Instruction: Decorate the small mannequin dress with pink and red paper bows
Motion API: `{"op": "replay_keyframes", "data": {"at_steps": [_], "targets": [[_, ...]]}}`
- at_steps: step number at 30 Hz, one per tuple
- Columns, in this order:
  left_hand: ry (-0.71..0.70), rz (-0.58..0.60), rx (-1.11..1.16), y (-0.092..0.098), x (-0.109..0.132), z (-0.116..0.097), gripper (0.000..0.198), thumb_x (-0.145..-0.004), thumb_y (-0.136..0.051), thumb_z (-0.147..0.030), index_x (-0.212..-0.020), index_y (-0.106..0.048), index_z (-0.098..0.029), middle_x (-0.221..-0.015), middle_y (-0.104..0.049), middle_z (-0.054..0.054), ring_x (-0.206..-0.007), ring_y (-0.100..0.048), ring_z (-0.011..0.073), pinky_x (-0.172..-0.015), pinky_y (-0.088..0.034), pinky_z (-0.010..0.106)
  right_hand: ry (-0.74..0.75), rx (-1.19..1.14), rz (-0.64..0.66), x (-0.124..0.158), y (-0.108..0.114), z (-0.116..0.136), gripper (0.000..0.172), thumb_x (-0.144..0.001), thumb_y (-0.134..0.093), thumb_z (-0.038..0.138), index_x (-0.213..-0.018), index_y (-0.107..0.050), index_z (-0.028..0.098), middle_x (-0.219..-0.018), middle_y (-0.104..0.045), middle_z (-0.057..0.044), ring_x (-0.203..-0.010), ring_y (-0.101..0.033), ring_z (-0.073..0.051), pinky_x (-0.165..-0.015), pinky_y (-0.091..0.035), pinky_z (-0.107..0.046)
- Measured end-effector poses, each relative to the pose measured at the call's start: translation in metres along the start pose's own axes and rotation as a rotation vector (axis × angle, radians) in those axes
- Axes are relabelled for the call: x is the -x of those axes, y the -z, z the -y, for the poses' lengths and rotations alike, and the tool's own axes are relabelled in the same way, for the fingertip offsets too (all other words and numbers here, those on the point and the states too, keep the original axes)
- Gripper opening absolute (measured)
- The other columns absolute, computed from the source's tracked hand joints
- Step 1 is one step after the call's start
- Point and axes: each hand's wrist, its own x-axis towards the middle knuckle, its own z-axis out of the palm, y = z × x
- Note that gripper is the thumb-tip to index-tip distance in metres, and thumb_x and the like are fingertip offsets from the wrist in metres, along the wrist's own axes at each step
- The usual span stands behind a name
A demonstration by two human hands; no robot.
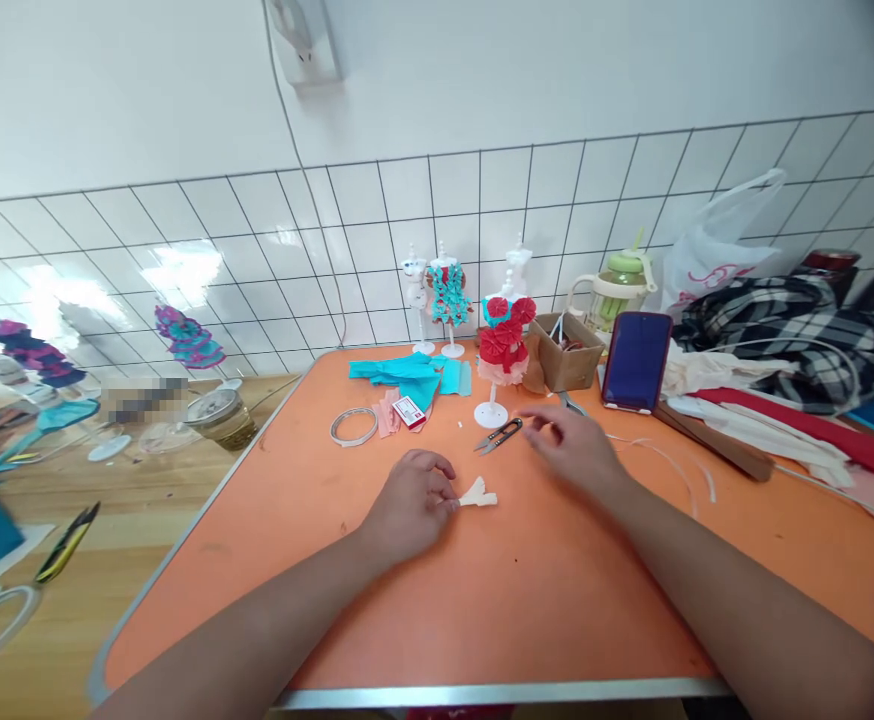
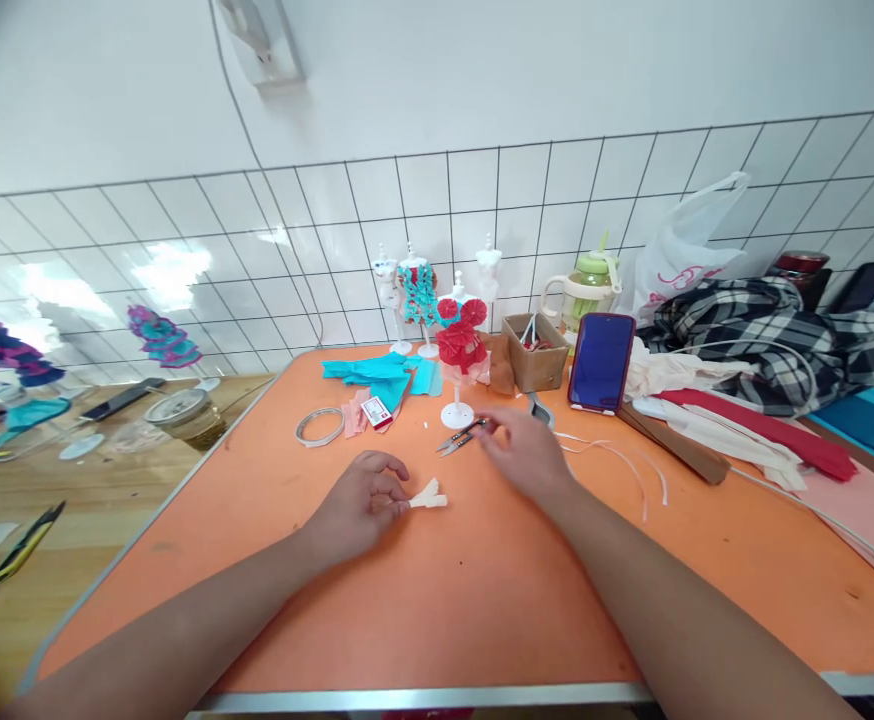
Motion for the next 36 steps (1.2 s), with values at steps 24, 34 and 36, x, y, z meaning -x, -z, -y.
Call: {"op": "replay_keyframes", "data": {"at_steps": [24,34,36], "targets": [[-0.393,-0.044,0.107,-0.038,-0.039,0.017,0.008,-0.077,-0.059,-0.024,-0.075,-0.067,-0.022,-0.114,-0.064,0.006,-0.119,-0.048,0.0226,-0.099,-0.039,0.043,0.244,0.534,0.293,-0.073,-0.032,-0.027,0.021,-0.084,-0.051,0.021,-0.100,-0.064,0.019,-0.104,-0.064,-0.009,-0.099,-0.053,-0.019,-0.080,-0.035,-0.027],[-0.316,-0.097,0.105,-0.040,-0.034,0.014,0.005,-0.075,-0.061,-0.022,-0.072,-0.065,-0.022,-0.105,-0.068,0.004,-0.112,-0.052,0.0223,-0.099,-0.038,0.043,0.218,0.459,0.303,-0.069,-0.032,-0.038,0.023,-0.086,-0.048,0.024,-0.102,-0.065,0.020,-0.096,-0.067,-0.007,-0.094,-0.055,-0.019,-0.079,-0.036,-0.027],[-0.249,-0.145,0.116,-0.041,-0.035,0.014,0.004,-0.074,-0.061,-0.020,-0.070,-0.063,-0.022,-0.100,-0.069,0.004,-0.108,-0.054,0.0221,-0.098,-0.038,0.043,0.218,0.456,0.311,-0.072,-0.035,-0.037,0.020,-0.086,-0.050,0.028,-0.091,-0.067,0.019,-0.089,-0.067,-0.008,-0.090,-0.055,-0.019,-0.079,-0.035,-0.027]]}}
